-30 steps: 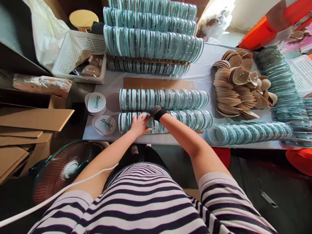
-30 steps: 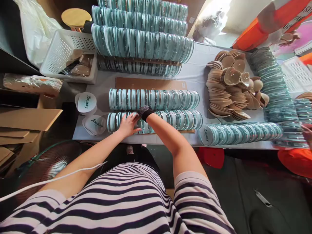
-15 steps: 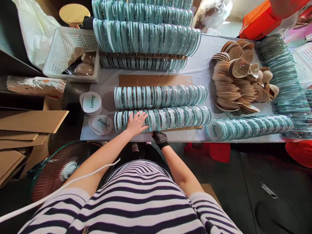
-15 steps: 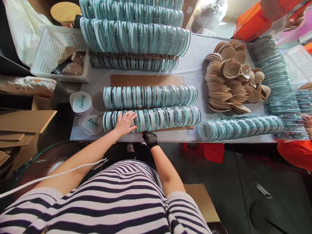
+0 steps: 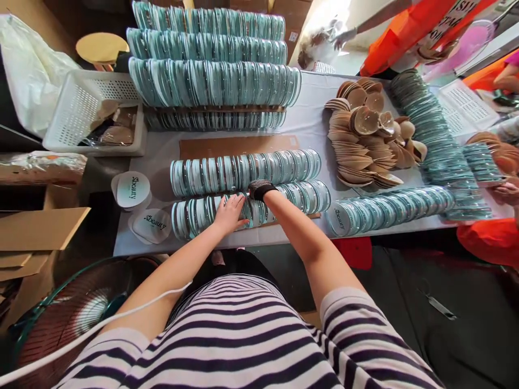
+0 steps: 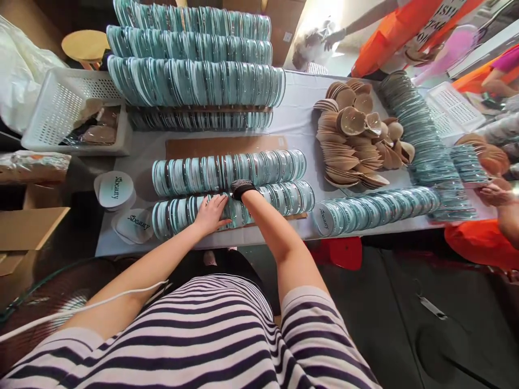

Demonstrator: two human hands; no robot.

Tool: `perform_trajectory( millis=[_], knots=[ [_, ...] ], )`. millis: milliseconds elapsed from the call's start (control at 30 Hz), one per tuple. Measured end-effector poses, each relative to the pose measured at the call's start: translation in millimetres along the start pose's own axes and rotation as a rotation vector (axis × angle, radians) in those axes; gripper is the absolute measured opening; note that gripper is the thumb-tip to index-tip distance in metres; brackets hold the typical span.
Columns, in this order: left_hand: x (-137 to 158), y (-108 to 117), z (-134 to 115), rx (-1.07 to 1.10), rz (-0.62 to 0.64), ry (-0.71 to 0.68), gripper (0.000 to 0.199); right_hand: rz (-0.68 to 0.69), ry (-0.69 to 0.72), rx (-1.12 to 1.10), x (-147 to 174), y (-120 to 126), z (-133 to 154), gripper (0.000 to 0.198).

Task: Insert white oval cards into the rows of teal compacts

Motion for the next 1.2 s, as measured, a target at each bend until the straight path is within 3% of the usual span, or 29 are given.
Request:
perform_trajectory(
  millis=[233, 400, 633, 933, 1200],
  knots=[
    [3, 1, 0, -0.007, 0.000, 0.049, 0.083, 0.064, 0.139, 0.134, 2, -3, 9, 0.034],
    [0, -1, 1, 0.008, -0.018, 0.089, 0.081, -0.075, 0.185, 0.141, 11, 0, 16, 0.027],
    [1, 0, 1, 0.031, -0.007, 0.112, 0.080, -0.235, 0.216, 0.042, 41, -22, 6, 0.029],
    [0, 4, 0, 0.018, -0.009, 0.109, 0.076, -0.224, 0.081, -0.077, 89, -85, 16, 0.029],
    [1, 1, 1, 0.037, -0.041, 0.107, 0.078, -0.133, 0.009, -0.238, 75, -180, 22, 0.030]
  ],
)
Point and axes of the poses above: each hand's wrist, its own x-axis away from the middle knuckle, its own y-axis out of the back of the hand, z = x × y, the point moved 7 cm from there along -x, towards the middle knuckle, and after that the axes turned 6 degrees about z, right-handed, at the moved point
